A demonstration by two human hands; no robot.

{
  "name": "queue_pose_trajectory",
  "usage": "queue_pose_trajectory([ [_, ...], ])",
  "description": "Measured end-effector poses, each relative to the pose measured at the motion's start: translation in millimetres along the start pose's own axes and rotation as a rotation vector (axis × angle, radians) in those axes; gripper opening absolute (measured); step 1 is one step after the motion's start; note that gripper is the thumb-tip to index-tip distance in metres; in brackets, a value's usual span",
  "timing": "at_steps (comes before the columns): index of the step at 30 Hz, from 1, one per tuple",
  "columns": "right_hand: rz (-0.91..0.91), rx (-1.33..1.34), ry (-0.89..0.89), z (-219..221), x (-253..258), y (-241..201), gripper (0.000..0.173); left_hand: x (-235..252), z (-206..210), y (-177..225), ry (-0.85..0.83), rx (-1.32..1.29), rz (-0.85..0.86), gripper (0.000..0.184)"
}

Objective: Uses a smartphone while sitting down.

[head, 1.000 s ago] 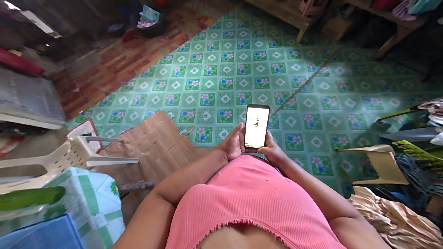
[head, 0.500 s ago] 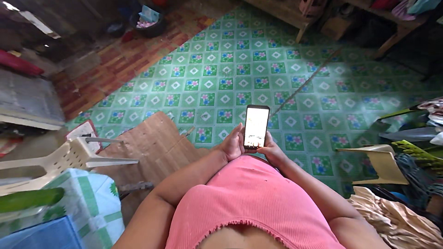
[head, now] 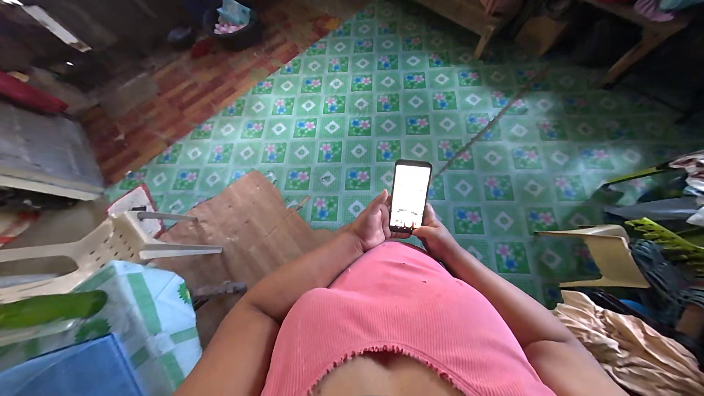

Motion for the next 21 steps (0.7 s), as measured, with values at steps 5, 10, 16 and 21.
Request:
queue_pose_trajectory([
  [5, -0.016, 0.002, -0.016, -4.0, 0.6, 2.1, 0.070, -0.4, -0.1, -0.7, 0.007, -0.001, -0.009, 0.068],
  [10, -0.004, 0.034, -0.004, -0.1, 0.1, 0.8, 0.080, -1.8, 1.9, 0.8, 0.018, -0.014, -0.014, 0.067],
  [16, -0.001, 0.023, 0.005, 0.5, -0.4, 0.2, 0.079, -0.9, 0.7, 0.0, 0.013, -0.002, -0.011, 0.067],
  [21, -0.018, 0.014, 0.007, -1.2, -1.9, -1.6, 0.061, -0.1, 0.4, -1.2, 0.003, 0.001, -0.010, 0.068],
])
Point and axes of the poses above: each hand's wrist, its own x-axis towards the middle knuckle, its own z-axis out of the palm, y = z × x, the point moved 9 cm from there along x, towards the middle knuckle, and after that the axes turned 1 degree about -y, right-handed, at the moved point
